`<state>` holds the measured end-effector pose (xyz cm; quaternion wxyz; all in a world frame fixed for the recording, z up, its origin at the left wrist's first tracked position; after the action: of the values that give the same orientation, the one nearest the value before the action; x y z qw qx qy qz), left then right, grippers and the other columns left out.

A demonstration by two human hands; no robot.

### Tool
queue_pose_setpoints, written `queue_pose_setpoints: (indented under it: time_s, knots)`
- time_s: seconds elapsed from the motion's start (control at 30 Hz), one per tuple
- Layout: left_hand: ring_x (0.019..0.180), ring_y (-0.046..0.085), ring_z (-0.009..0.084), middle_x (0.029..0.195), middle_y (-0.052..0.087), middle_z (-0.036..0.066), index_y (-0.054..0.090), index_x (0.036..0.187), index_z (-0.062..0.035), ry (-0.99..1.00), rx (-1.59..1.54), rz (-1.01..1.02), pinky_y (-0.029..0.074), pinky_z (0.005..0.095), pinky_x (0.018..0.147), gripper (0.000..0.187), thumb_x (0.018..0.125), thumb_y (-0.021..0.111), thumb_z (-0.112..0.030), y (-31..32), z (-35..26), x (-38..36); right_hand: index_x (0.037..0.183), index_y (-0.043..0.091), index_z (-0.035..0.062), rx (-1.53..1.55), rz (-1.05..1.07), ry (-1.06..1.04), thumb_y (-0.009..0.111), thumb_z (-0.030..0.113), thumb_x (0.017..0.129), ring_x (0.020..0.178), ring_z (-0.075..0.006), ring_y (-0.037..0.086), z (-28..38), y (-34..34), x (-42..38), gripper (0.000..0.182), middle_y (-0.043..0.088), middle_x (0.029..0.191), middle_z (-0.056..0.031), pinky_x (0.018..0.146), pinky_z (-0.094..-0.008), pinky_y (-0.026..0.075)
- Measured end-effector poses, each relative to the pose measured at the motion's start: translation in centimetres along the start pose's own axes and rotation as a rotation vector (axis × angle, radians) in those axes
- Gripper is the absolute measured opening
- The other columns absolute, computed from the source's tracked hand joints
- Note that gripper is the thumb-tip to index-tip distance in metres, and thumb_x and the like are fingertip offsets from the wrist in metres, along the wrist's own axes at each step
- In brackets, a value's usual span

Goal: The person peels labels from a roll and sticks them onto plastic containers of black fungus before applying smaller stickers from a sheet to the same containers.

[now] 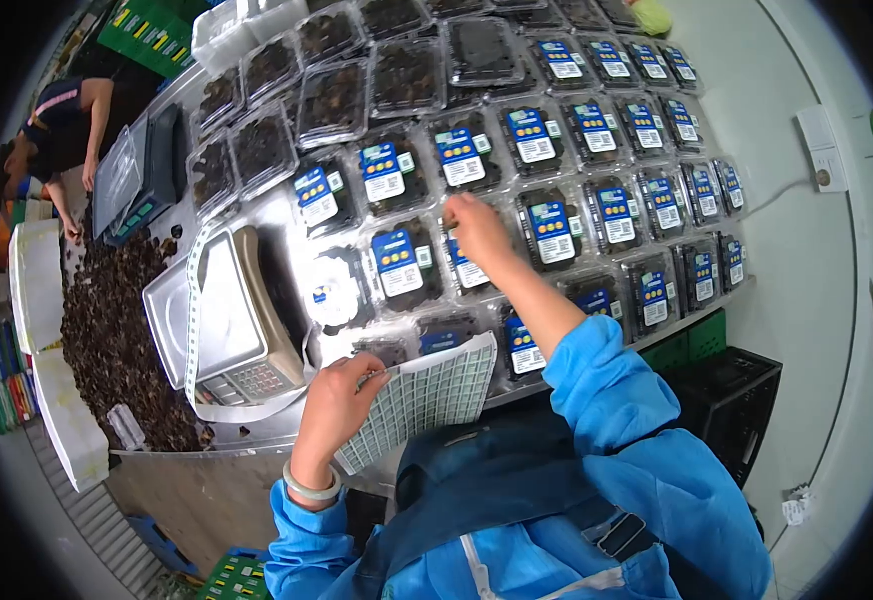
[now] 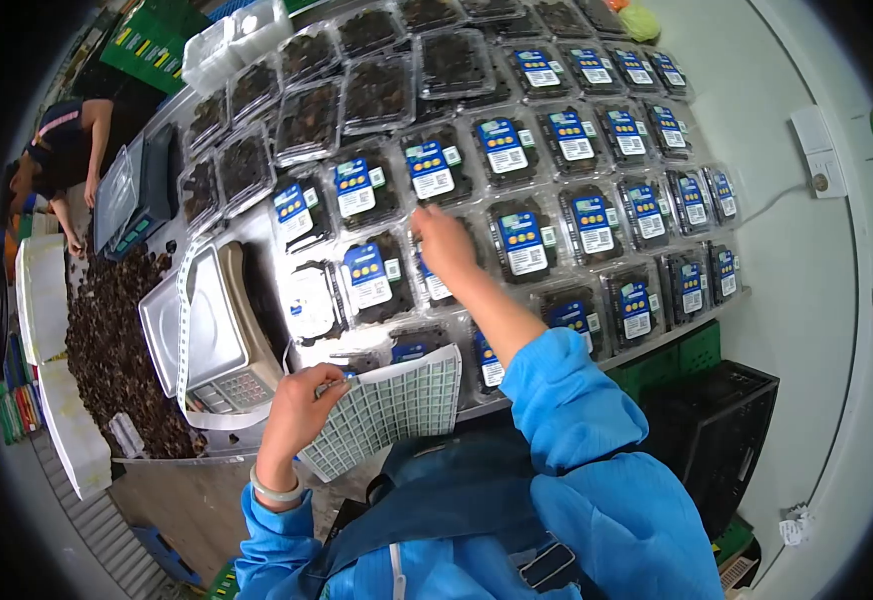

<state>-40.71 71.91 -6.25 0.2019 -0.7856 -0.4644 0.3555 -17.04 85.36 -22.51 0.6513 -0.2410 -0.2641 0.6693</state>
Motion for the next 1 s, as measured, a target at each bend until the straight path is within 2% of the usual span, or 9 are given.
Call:
queue_pose_setpoints:
  time_s: [0.07,0.1,0.2,0.27,0.4,0.43,0.57,0.77,1.0]
  knots:
    - [0.069,0.064,0.0318,0.079,0.066,0.019,0.065,0.093,-0.0001,0.033,-0.014,-0.034,0.047,0.0364,0.061,0.016,0.083,0.07,-0.01,-0.9,1.4,-0.5,0.091,0.058,0.0033,-0.416,-0.107,-0.082,0.073,0.002,0.072,0.075,-0.0275,0.061,2.7,-2.0,-0.3,0.024,0.062,0.083,-0.0104,0.069,-0.0365,0.05]
    - [0.069,0.064,0.0316,0.079,0.066,0.019,0.065,0.093,0.0001,0.03,-0.019,-0.044,0.047,0.0365,0.062,0.016,0.083,0.07,-0.011,-1.3,2.0,-0.7,0.092,0.058,0.004,-0.292,-0.082,-0.013,0.078,0.012,0.072,0.079,-0.0289,0.062,4.0,-2.8,-0.7,0.03,0.063,0.084,-0.0098,0.07,-0.0393,0.05]
    - [0.071,0.064,0.0326,0.08,0.065,0.019,0.064,0.094,-0.0003,0.051,-0.077,-0.071,0.047,0.0379,0.062,0.017,0.083,0.071,-0.012,-1.9,3.8,-1.1,0.096,0.061,0.005,0.367,0.467,0.13,0.08,0.024,0.073,0.083,-0.0284,0.063,10.5,-0.2,-4.7,0.035,0.065,0.088,-0.0102,0.072,-0.0393,0.05]
    - [0.072,0.063,0.0367,0.078,0.065,0.018,0.064,0.093,-0.002,0.061,-0.127,-0.071,0.048,0.0407,0.063,0.016,0.083,0.07,-0.011,-2.3,4.4,-1.0,0.095,0.064,0.0077,0.341,0.562,-0.237,0.075,0.029,0.076,0.084,-0.0316,0.065,15.2,0.9,-8.8,0.031,0.067,0.089,-0.0115,0.071,-0.0422,0.05]
    - [0.081,0.066,0.0254,0.086,0.067,0.016,0.063,0.096,0.0004,0.097,-0.176,-0.047,0.051,0.0324,0.072,0.027,0.075,0.078,-0.007,-3.6,6.3,-1.7,0.093,0.064,0.0079,0.107,0.588,-0.221,0.071,0.025,0.081,0.083,-0.0332,0.064,16.7,3.1,-12.6,0.022,0.066,0.087,-0.0109,0.072,-0.0426,0.05]
    - [0.087,0.066,0.0209,0.088,0.068,0.01,0.064,0.096,-0.0004,0.082,-0.214,-0.035,0.051,0.031,0.078,0.032,0.069,0.081,-0.002,-4.0,7.3,-2.0,0.092,0.064,0.0077,0.095,0.578,-0.207,0.069,0.024,0.082,0.083,-0.0335,0.064,16.8,3.2,-13.1,0.02,0.066,0.087,-0.0106,0.072,-0.0425,0.05]
    - [0.085,0.064,0.0141,0.086,0.068,0.004,0.065,0.094,-0.0005,-0.027,-0.334,0.04,0.05,0.0298,0.077,0.028,0.07,0.079,0.001,-4.5,11.1,-3.5,0.092,0.064,0.0081,0.087,0.542,-0.188,0.065,0.027,0.087,0.082,-0.0332,0.064,16.4,4.5,-15.2,0.019,0.066,0.086,-0.0106,0.071,-0.0432,0.05]
    - [0.064,0.061,0.0148,0.072,0.068,0.009,0.068,0.086,0.0019,-0.056,-0.311,-0.049,0.047,0.029,0.06,0.011,0.078,0.075,-0.004,-4.2,12.5,-5.2,0.09,0.066,0.0083,-0.003,0.658,-0.168,0.061,0.031,0.09,0.084,-0.0327,0.064,16.6,5.5,-16.4,0.023,0.066,0.086,-0.0106,0.072,-0.0431,0.05]
    - [0.066,0.066,0.0252,0.075,0.068,0.017,0.07,0.089,-0.0002,0.029,-0.189,-0.027,0.048,0.0348,0.061,0.017,0.08,0.075,-0.015,-4.8,12.1,-4.8,0.105,0.061,0.009,0.019,0.392,-0.428,0.072,0.023,0.078,0.101,-0.0284,0.058,21.8,4.9,-14.4,0.032,0.062,0.101,-0.0086,0.086,-0.0395,0.047]
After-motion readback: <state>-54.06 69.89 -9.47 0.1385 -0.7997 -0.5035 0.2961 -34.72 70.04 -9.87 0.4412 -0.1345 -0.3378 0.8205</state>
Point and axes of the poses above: each hand's wrist, its own x-axis towards the middle knuckle, its own y-axis out of the palm, z = x × y, the point moved 5 cm from there along x, towards the middle knuckle
